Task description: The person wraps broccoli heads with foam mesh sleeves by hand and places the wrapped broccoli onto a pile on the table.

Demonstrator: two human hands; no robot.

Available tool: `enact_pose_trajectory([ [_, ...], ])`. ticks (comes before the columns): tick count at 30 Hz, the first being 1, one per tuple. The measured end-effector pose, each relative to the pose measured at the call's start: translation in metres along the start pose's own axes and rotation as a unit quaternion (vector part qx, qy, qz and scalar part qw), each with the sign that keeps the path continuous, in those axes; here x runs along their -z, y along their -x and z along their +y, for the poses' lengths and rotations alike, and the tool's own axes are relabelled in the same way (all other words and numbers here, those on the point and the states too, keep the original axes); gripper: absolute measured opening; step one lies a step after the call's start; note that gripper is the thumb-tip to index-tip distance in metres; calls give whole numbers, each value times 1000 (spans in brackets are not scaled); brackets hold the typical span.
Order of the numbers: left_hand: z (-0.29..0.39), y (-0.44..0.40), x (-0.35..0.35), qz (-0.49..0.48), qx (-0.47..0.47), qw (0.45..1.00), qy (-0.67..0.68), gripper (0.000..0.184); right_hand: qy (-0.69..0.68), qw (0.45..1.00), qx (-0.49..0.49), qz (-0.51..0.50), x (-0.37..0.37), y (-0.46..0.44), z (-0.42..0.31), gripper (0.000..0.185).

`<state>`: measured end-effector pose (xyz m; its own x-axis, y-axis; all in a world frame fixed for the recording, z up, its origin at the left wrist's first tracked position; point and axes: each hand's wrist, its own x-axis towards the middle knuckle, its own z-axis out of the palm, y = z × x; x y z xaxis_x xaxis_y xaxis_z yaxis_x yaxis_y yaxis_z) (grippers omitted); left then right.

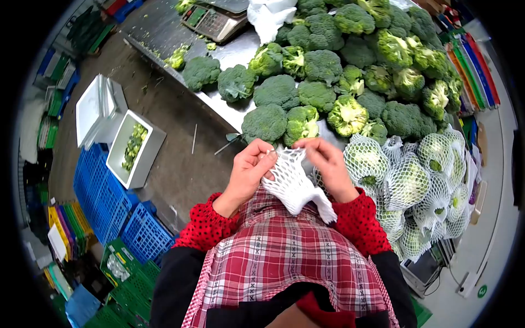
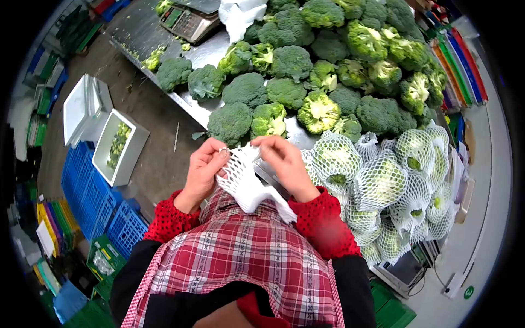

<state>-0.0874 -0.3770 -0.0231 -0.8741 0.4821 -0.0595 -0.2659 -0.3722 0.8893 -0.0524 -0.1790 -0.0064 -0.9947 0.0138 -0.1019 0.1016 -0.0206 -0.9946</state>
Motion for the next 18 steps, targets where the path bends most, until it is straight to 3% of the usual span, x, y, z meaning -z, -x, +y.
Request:
enact_pose_trajectory([
  [1,-10,6,0,51,58,996,49,10,-146,988,-49,-7,1,-7,4,15],
  [3,-25,12,-4,103,35,989,99,8,-371,924,-90,1,-10,-21,18,15],
  [4,-25,15,-7,128,24,985,109,8,-309,948,-73,-27,-12,-25,26,18],
  [6,-6,10,2,177,-45,962,204,10,-405,874,-222,-150,-19,-19,43,22],
  [7,0,12,11,178,-57,951,247,11,-338,879,-289,-174,-26,-10,42,32],
  [8,-1,19,18,160,-59,952,253,14,-319,868,-254,-283,-25,1,49,38],
  [10,-26,40,32,60,31,981,179,18,-236,883,-152,-377,1,-5,53,35],
  [12,-61,70,25,-27,149,978,147,26,-290,896,-145,-303,10,-18,47,25],
  [13,-63,77,19,-19,192,978,81,23,-313,893,-133,-296,14,-24,53,22],
  [14,-63,79,17,-11,234,972,15,20,-327,890,-166,-272,17,-23,55,30],
  [15,-60,76,22,44,189,979,62,15,-402,866,-179,-236,16,-24,55,32],
  [16,-59,64,26,48,69,981,175,19,-473,837,-192,-197,14,-26,52,34],
  [18,-32,44,16,152,4,933,326,25,-372,904,-140,-159,5,-21,22,24],
])
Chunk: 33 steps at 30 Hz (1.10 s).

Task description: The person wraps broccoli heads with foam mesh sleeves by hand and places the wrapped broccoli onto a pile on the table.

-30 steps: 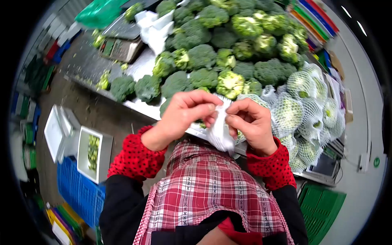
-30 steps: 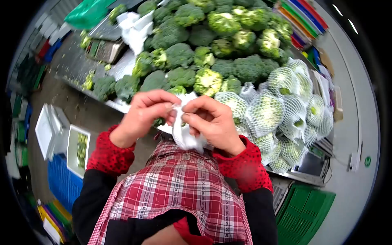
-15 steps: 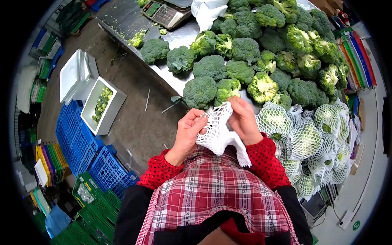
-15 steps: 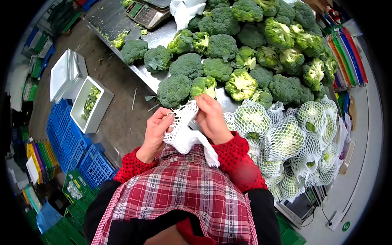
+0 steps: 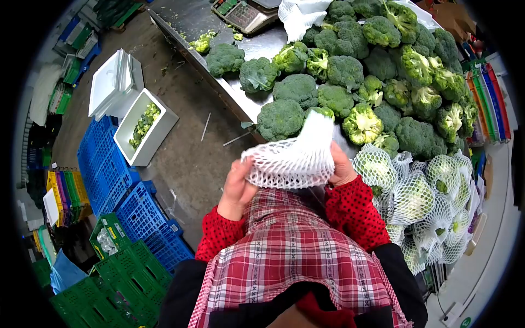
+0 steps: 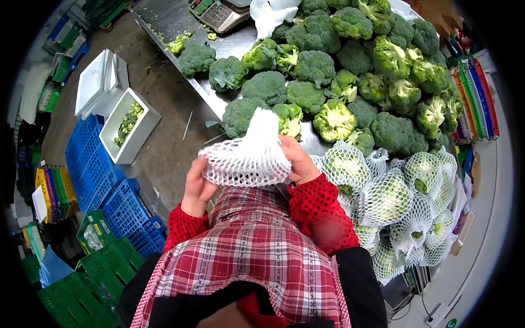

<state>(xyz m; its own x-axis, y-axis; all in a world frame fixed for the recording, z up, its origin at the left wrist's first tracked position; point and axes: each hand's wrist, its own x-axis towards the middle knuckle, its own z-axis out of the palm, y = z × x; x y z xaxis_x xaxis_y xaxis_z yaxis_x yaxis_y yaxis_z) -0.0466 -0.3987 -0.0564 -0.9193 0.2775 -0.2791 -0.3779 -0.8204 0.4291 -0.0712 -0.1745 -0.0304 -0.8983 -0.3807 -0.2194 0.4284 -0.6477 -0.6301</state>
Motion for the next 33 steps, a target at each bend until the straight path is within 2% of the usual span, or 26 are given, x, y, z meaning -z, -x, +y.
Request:
enact_pose_trajectory([
  [1,3,-6,-5,2,-15,1000,-9,27,198,980,34,7,4,-9,-3,20],
  [2,5,-13,-9,5,-30,999,-17,29,388,919,67,12,10,-24,-10,16],
  [3,3,-30,11,42,-64,992,-104,25,589,795,124,78,9,-37,-17,15],
  [4,-4,-48,36,113,-119,972,-169,24,668,703,164,183,3,-49,-18,25],
  [6,-16,-86,56,202,-229,912,-275,22,750,543,305,225,14,-79,-3,37],
  [7,-23,-104,57,203,-326,862,-332,21,762,533,299,215,19,-88,3,47],
  [8,-34,-127,89,198,-357,817,-407,21,767,545,278,194,27,-97,9,47],
  [10,-46,-137,94,143,-429,702,-550,23,769,580,178,201,28,-116,16,41],
  [12,-47,-132,95,170,-420,716,-531,26,635,706,168,266,23,-122,7,33],
  [13,-41,-122,94,111,-392,748,-524,30,539,790,191,220,13,-111,-2,33],
  [14,-39,-114,92,65,-298,871,-386,37,434,859,210,171,0,-98,-10,34],
  [15,-32,-104,78,57,-199,953,-223,44,361,897,208,144,-12,-86,-12,33],
  [16,-19,-82,42,62,-3,993,99,55,305,930,175,111,-16,-71,-19,25],
  [18,-9,-58,44,3,-96,995,-31,71,138,983,88,79,-13,-39,-32,19],
  [19,7,-54,18,-85,-49,991,-91,81,25,994,78,69,-5,-27,-28,18],
  [20,9,-52,15,-71,19,996,-57,73,-53,996,60,50,-3,-16,-21,20],
  [22,2,-64,36,-176,85,981,-7,65,-147,987,20,61,6,2,2,22],
  [24,-2,-71,11,-164,261,949,70,59,-169,975,-22,143,13,23,14,25],
  [25,-6,-64,-11,-30,260,964,-42,58,-213,965,-35,153,26,38,27,25],
  [26,-16,-61,-25,-61,273,959,-44,53,-254,954,-47,155,35,53,38,26],
  [27,-30,-63,-17,-93,239,942,-217,48,-306,937,-43,164,27,68,37,25],
  [28,-40,-61,-22,-125,185,897,-382,44,-313,918,-37,242,16,79,39,27],
  [29,-47,-50,-30,-153,77,857,-487,40,-329,912,-16,245,13,94,47,29],
  [31,-53,-35,-48,-200,55,901,-382,47,-347,905,37,245,10,120,55,35],
  [32,-54,-29,-47,-235,153,940,-194,51,-352,901,64,246,7,131,57,38],
  [33,-61,-28,-43,-201,196,928,-246,59,-332,907,98,240,14,137,68,43],
])
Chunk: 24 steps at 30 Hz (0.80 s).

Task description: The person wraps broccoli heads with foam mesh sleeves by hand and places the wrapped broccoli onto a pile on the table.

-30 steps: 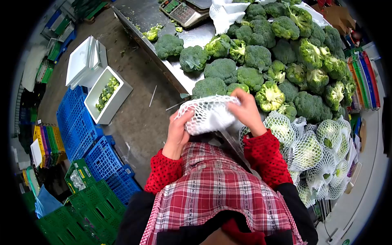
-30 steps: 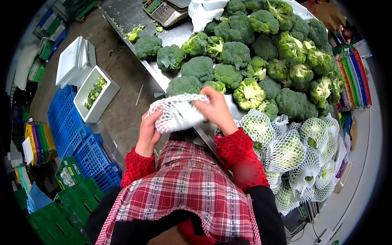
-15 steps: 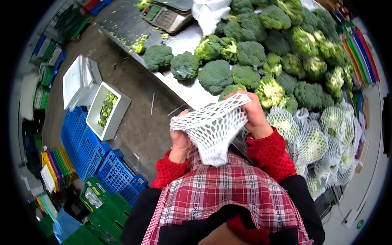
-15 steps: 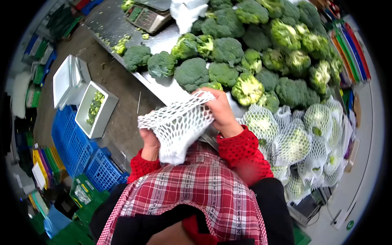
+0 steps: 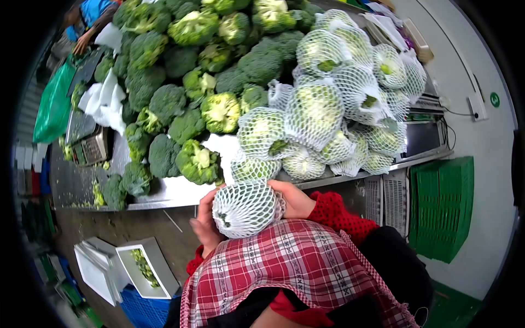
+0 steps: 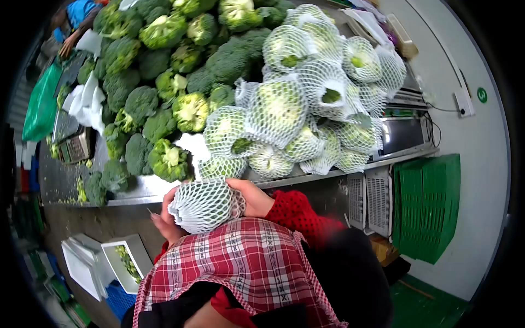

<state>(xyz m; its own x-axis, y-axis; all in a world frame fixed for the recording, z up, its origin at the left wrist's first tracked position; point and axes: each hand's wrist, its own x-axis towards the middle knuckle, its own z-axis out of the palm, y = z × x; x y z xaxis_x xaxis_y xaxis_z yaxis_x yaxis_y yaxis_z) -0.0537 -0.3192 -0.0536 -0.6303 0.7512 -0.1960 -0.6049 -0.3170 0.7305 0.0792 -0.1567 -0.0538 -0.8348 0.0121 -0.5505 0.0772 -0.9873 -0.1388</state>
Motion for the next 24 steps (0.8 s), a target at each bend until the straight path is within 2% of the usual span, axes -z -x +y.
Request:
enact_pose_trajectory([
  [1,-14,-3,3,31,55,997,-36,66,-1,1000,9,-2,3,11,-1,43],
  [2,-35,-2,19,9,61,998,-19,63,336,923,168,85,4,27,-6,43],
  [3,-49,-9,31,-19,71,997,-6,60,615,706,307,172,2,41,-13,43],
  [4,-44,-18,16,-18,113,993,-10,56,680,640,215,284,-17,63,-24,49],
  [5,-35,-28,0,-68,150,983,-81,59,664,577,370,297,-5,73,-26,54],
  [7,-15,-40,-61,-33,229,972,46,64,593,597,512,173,-9,87,-46,59],
  [8,-12,-53,-82,-72,225,970,54,65,582,650,481,83,-11,92,-55,72],
  [9,-9,-66,-106,-66,212,973,57,64,587,647,481,75,-25,91,-65,72],
  [11,1,-101,-148,-99,196,974,51,67,549,619,552,101,-65,79,-85,83],
  [12,5,-117,-152,-169,172,968,62,68,629,504,558,197,-54,67,-121,89],
  [13,-4,-131,-153,-173,156,972,39,71,631,495,564,198,-75,67,-156,85],
  [14,0,-127,-168,-148,95,984,0,65,611,526,547,225,-89,63,-189,77],
  [15,-12,-134,-149,-172,90,977,-84,58,543,592,573,164,-107,56,-207,70],
  [16,-18,-124,-138,-172,35,967,-186,51,606,494,595,187,-119,55,-223,71],
  [17,-16,-113,-117,-148,-49,925,-347,45,674,419,554,249,-126,48,-231,74],
  [18,-11,-114,-91,-96,-105,913,-383,45,763,220,537,285,-105,22,-258,77],
  [19,-4,-119,-63,-43,-158,894,-418,44,834,173,395,344,-102,4,-264,82],
  [21,43,-135,-14,104,-187,860,-464,41,821,192,338,418,-108,-12,-255,86],
  [22,74,-152,16,183,-229,814,-501,34,834,93,381,388,-109,-11,-256,85],
  [23,102,-175,56,233,-342,696,-586,31,836,-9,418,356,-110,-7,-254,85],
  [24,130,-193,88,263,-376,570,-681,37,812,-59,480,327,-129,-5,-233,78],
])
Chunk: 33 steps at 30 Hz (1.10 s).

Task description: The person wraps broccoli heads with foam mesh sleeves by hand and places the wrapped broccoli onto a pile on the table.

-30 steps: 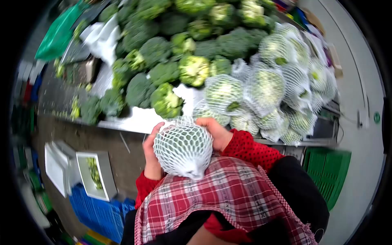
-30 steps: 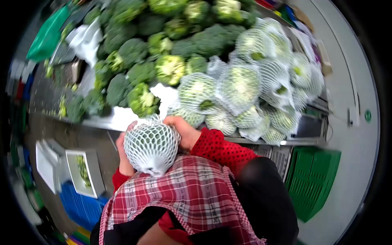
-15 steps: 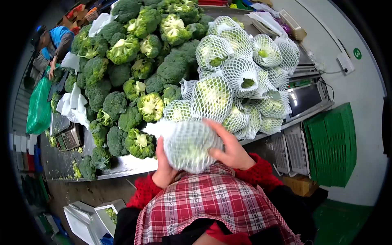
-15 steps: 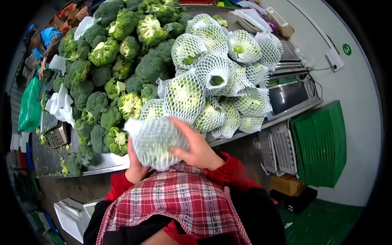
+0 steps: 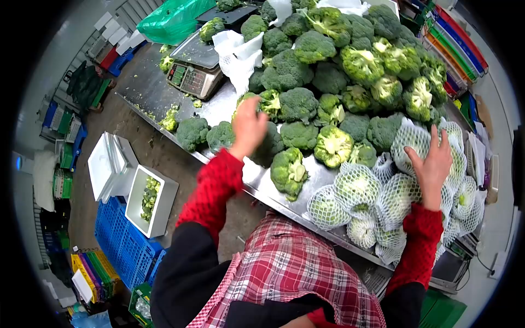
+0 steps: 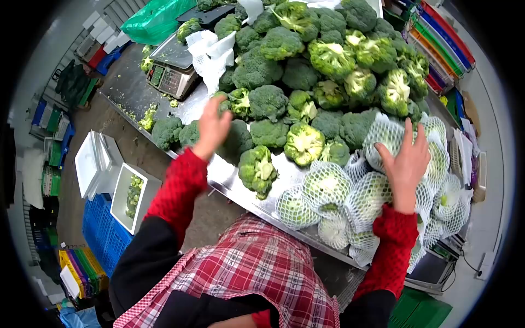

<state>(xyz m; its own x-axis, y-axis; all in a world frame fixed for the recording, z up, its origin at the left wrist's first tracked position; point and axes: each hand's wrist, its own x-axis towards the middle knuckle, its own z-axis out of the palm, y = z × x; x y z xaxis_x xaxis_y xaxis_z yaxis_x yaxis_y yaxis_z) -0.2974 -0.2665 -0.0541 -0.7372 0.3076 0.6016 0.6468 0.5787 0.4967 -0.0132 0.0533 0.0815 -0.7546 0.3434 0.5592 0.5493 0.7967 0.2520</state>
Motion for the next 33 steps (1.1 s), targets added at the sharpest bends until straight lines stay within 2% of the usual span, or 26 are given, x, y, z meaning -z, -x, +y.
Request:
enact_pose_trajectory([
  [2,-62,-49,3,-46,-98,974,-201,55,-161,986,33,41,16,-11,-42,67],
  [3,-90,-63,-6,-94,-105,956,-256,60,-241,968,48,42,16,-10,-66,64],
  [5,-123,-88,-12,-124,-191,930,-288,49,-306,948,84,-19,13,-7,-113,61],
  [7,-141,-99,-15,-222,-211,923,-235,34,-358,924,112,-76,6,-2,-153,54],
  [8,-146,-103,-18,-191,-257,915,-245,24,-397,906,114,-89,3,0,-168,50],
  [9,-135,-105,-9,-118,-293,923,-220,21,-437,886,116,-100,-1,0,-182,46],
  [11,-95,-106,21,-159,-191,967,-53,18,-458,876,121,-90,-3,-7,-206,46],
  [13,-45,-98,59,-261,-109,953,106,19,-546,829,121,1,11,-23,-230,47],
  [14,-17,-85,77,-327,-3,916,233,21,-596,795,115,2,19,-30,-241,48],
  [15,18,-71,96,-361,130,803,457,22,-644,757,107,-2,26,-36,-247,48],
  [16,39,-56,102,-323,135,769,535,27,-672,731,117,-38,31,-37,-247,43],
  [17,53,-49,115,-331,120,768,535,29,-672,730,104,-64,35,-35,-247,33],
  [19,69,-24,116,-264,205,745,577,29,-762,630,15,-152,45,-26,-238,24],
  [20,75,-13,116,-255,230,718,605,29,-774,618,0,-137,39,-21,-235,15],
  [21,77,-1,117,-251,253,724,591,26,-772,619,7,-142,33,-14,-233,15],
  [23,64,34,107,-305,323,716,539,20,-688,719,85,55,23,-5,-231,10],
  [24,69,54,103,-305,337,710,537,17,-754,656,-31,-26,28,9,-234,6],
  [25,80,77,96,-307,356,703,535,14,-799,566,-137,-148,32,21,-231,8],
  [26,86,100,85,-218,276,746,565,17,-810,542,-148,-168,28,27,-233,10],
  [27,101,97,91,-153,325,732,579,13,-820,517,-160,-188,23,35,-236,14],
  [29,90,100,93,-30,338,608,718,15,-762,561,-49,-320,5,48,-228,18],
  [30,88,100,98,0,336,593,732,17,-733,532,-23,-422,-13,62,-223,26],
  [31,90,103,102,22,376,563,736,19,-721,410,15,-558,-9,62,-213,34],
  [33,85,125,96,-28,446,481,754,22,-705,282,144,-634,-7,56,-203,34],
])
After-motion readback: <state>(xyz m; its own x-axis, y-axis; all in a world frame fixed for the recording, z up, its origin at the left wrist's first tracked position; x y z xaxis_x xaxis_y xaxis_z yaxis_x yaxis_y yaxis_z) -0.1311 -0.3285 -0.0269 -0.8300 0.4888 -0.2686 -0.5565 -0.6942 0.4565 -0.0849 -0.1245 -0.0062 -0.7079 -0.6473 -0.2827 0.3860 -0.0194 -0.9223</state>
